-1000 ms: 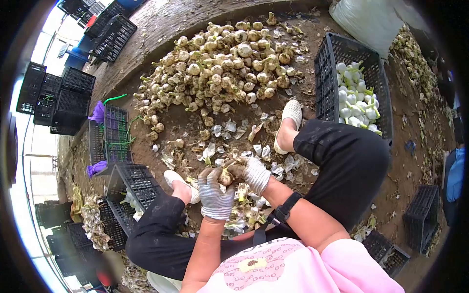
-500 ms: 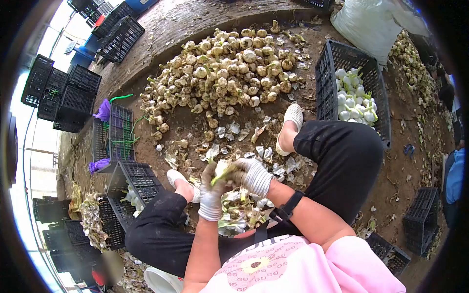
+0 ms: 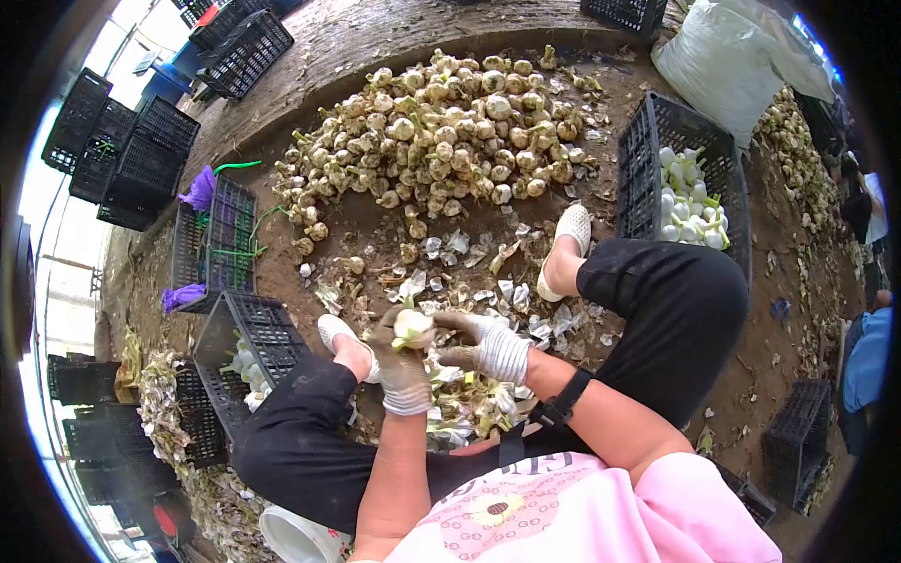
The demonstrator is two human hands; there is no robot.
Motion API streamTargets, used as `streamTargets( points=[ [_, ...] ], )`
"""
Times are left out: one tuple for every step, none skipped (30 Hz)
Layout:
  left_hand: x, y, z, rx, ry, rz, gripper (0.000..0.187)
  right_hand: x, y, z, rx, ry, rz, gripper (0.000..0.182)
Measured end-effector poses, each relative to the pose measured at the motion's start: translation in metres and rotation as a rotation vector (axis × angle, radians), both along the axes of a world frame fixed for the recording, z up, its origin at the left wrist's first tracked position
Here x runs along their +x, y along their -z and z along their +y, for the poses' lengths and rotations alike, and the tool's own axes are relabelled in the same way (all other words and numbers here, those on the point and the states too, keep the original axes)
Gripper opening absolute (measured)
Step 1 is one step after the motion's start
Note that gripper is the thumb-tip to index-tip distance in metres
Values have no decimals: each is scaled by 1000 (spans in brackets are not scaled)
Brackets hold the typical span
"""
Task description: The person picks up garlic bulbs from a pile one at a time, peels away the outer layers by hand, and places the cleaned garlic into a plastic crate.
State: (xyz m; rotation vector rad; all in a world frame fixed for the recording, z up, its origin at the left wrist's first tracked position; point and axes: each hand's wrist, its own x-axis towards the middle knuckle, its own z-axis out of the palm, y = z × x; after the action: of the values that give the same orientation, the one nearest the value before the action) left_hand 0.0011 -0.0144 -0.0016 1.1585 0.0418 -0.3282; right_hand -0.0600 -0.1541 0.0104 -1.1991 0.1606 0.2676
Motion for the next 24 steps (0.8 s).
streamTargets(
  points=[
    [-11, -10, -8, 5, 139, -72, 86, 2, -18, 1, 131, 23, 96, 52],
    [-17, -11, -17, 166, 127, -176, 96, 4, -13, 2, 99, 112, 135, 50],
    [-17, -12, -18, 138, 154, -196, 93, 6, -6, -1, 193, 162, 141, 52],
    [-18, -14, -16, 112, 181, -215, 90, 6, -2, -4, 289, 212, 146, 54],
    [-17, -24, -14, 89, 209, -231, 87, 6, -1, -8, 267, 212, 125, 52],
    [-13, -33, -6, 115, 189, -135, 69, 5, -7, -12, 223, 220, 145, 52],
    [-6, -30, 4, 353, 185, -322, 57, 4, -15, -16, 111, 181, 176, 49],
    [-1, -30, 8, 594, 176, -511, 45, 5, -19, -19, -1, 138, 202, 46],
    [0, -38, 9, 742, 160, -704, 32, 4, -18, -18, -9, 124, 185, 46],
    [1, -34, 8, 839, 139, -847, 24, 4, -14, -15, -15, 110, 167, 46],
    [0, -35, 7, 879, 143, -884, 21, 3, -11, -13, -19, 99, 151, 46],
    [0, -36, 5, 917, 151, -922, 18, 2, -7, -13, -62, 80, 114, 45],
    [0, -33, 4, 916, 138, -944, 13, 1, -4, -13, -105, 63, 77, 44],
    [-1, -35, 5, 956, 161, -963, 11, 0, -3, -14, -149, 47, 40, 43],
    [-1, -37, 5, 996, 181, -982, 9, -1, -4, -14, -126, 35, 45, 42],
    [-2, -39, 6, 1037, 201, -999, 7, -1, -4, -15, -102, 21, 50, 42],
    [-2, -24, 7, 856, 173, -768, 5, -1, -5, -14, -79, 7, 56, 42],
    [-2, -10, 8, 672, 143, -538, 4, -1, -6, -14, -56, -9, 62, 41],
    [2, -18, 9, 394, 148, -170, 3, -1, -7, -14, 34, -26, 114, 43],
    [9, -4, 16, 303, 111, -3, 3, 0, -8, -14, 124, -42, 164, 44],
    [9, 0, 18, 248, 93, 8, 4, 0, -10, -14, 215, -54, 213, 46],
    [8, 3, 20, 194, 77, 17, 5, -1, -9, -14, 293, -38, 192, 49],
    [9, 6, 22, 149, 78, 41, 7, -3, -7, -12, 371, -25, 170, 52],
    [10, 10, 25, 105, 77, 68, 8, -4, -3, -10, 451, -15, 151, 56]
  ],
)
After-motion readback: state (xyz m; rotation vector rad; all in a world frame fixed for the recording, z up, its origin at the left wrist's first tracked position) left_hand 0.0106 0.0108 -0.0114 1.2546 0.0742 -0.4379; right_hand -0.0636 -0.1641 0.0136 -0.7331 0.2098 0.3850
